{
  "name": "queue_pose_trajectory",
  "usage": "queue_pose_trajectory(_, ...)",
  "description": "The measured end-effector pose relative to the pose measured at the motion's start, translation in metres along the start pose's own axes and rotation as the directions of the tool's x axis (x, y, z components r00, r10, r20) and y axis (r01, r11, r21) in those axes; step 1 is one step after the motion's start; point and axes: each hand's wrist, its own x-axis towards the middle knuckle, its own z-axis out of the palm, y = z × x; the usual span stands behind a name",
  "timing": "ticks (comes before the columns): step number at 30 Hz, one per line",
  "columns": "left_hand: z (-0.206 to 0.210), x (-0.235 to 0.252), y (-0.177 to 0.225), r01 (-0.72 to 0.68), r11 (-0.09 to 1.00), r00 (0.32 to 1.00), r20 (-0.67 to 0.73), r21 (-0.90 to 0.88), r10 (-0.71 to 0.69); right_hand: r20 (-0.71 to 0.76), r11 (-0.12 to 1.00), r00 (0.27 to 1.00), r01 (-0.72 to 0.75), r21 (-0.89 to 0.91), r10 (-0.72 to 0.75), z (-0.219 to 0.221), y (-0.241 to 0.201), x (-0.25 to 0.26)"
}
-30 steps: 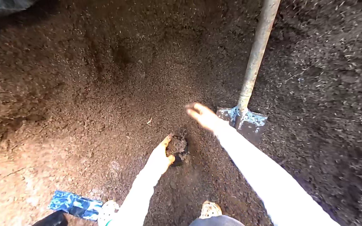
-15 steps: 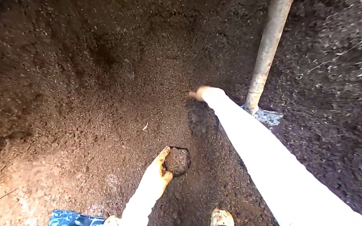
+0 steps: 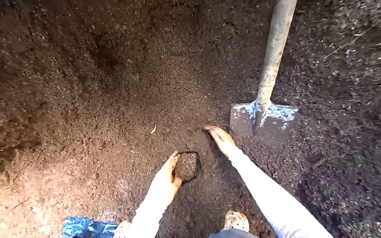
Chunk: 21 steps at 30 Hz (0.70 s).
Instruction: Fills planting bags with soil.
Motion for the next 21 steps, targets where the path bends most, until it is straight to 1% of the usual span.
queue_pose_trajectory(1,0.005,-0.003,-0.007,-0.018,0.998,0.999,-0.043,-0.053,0.016,-0.048,0.996,0.998,-0.047,-0.082,0.043,0.003,0.011,-0.01)
queue_pose_trajectory(2,0.011,-0.006,-0.013,-0.036,0.993,0.995,-0.095,-0.113,0.025,-0.051,0.978,0.995,-0.099,-0.183,0.091,0.015,0.022,-0.018)
queue_pose_trajectory(3,0.016,-0.007,-0.017,-0.054,0.985,0.989,-0.143,-0.167,0.03,-0.063,0.957,0.992,-0.122,-0.264,0.109,0.031,0.027,-0.021)
queue_pose_trajectory(4,0.02,-0.007,-0.02,-0.063,0.977,0.983,-0.183,-0.202,0.025,-0.095,0.947,0.987,-0.152,-0.284,0.13,0.049,0.027,-0.021)
queue_pose_trajectory(5,0.023,-0.009,-0.02,-0.067,0.973,0.979,-0.201,-0.22,0.021,-0.142,0.95,0.977,-0.188,-0.25,0.156,0.066,0.023,-0.022)
queue_pose_trajectory(6,0.026,-0.011,-0.019,-0.07,0.971,0.978,-0.208,-0.23,0.021,-0.169,0.957,0.964,-0.235,-0.172,0.206,0.077,0.017,-0.024)
queue_pose_trajectory(8,0.032,-0.012,-0.016,-0.087,0.964,0.976,-0.214,-0.251,0.033,-0.124,0.94,0.932,-0.333,0.08,0.341,0.087,0.003,-0.029)
queue_pose_trajectory(9,0.034,-0.012,-0.016,-0.099,0.957,0.975,-0.218,-0.272,0.039,-0.092,0.903,0.913,-0.37,0.218,0.397,0.091,0.001,-0.032)
queue_pose_trajectory(10,0.034,-0.011,-0.016,-0.111,0.949,0.975,-0.215,-0.294,0.048,-0.064,0.844,0.891,-0.401,0.356,0.451,0.093,0.0,-0.036)
queue_pose_trajectory(11,0.034,-0.009,-0.017,-0.122,0.941,0.975,-0.216,-0.317,0.053,-0.027,0.759,0.864,-0.427,0.491,0.503,0.095,-0.001,-0.038)
queue_pose_trajectory(12,0.033,-0.008,-0.019,-0.131,0.933,0.974,-0.22,-0.335,0.057,0.022,0.647,0.831,-0.449,0.617,0.556,0.097,-0.002,-0.04)
queue_pose_trajectory(14,0.033,-0.008,-0.022,-0.149,0.922,0.972,-0.224,-0.358,0.07,0.159,0.351,0.741,-0.481,0.804,0.652,0.097,-0.005,-0.049)
queue_pose_trajectory(15,0.034,-0.009,-0.022,-0.151,0.919,0.972,-0.223,-0.365,0.071,0.225,0.196,0.692,-0.474,0.859,0.686,0.096,-0.007,-0.053)
queue_pose_trajectory(16,0.034,-0.009,-0.023,-0.158,0.913,0.972,-0.223,-0.375,0.077,0.281,0.076,0.662,-0.456,0.887,0.695,0.095,-0.007,-0.055)
queue_pose_trajectory(17,0.034,-0.01,-0.023,-0.17,0.906,0.971,-0.223,-0.387,0.087,0.32,-0.01,0.651,-0.433,0.901,0.688,0.095,-0.008,-0.056)
queue_pose_trajectory(19,0.033,-0.014,-0.024,-0.196,0.89,0.968,-0.227,-0.412,0.108,0.362,-0.118,0.655,-0.385,0.915,0.663,0.096,-0.016,-0.056)
queue_pose_trajectory(20,0.032,-0.016,-0.025,-0.194,0.887,0.968,-0.23,-0.42,0.103,0.364,-0.157,0.675,-0.349,0.924,0.642,0.095,-0.022,-0.054)
queue_pose_trajectory(21,0.032,-0.018,-0.027,-0.191,0.887,0.968,-0.231,-0.421,0.099,0.363,-0.197,0.713,-0.308,0.931,0.6,0.09,-0.027,-0.053)
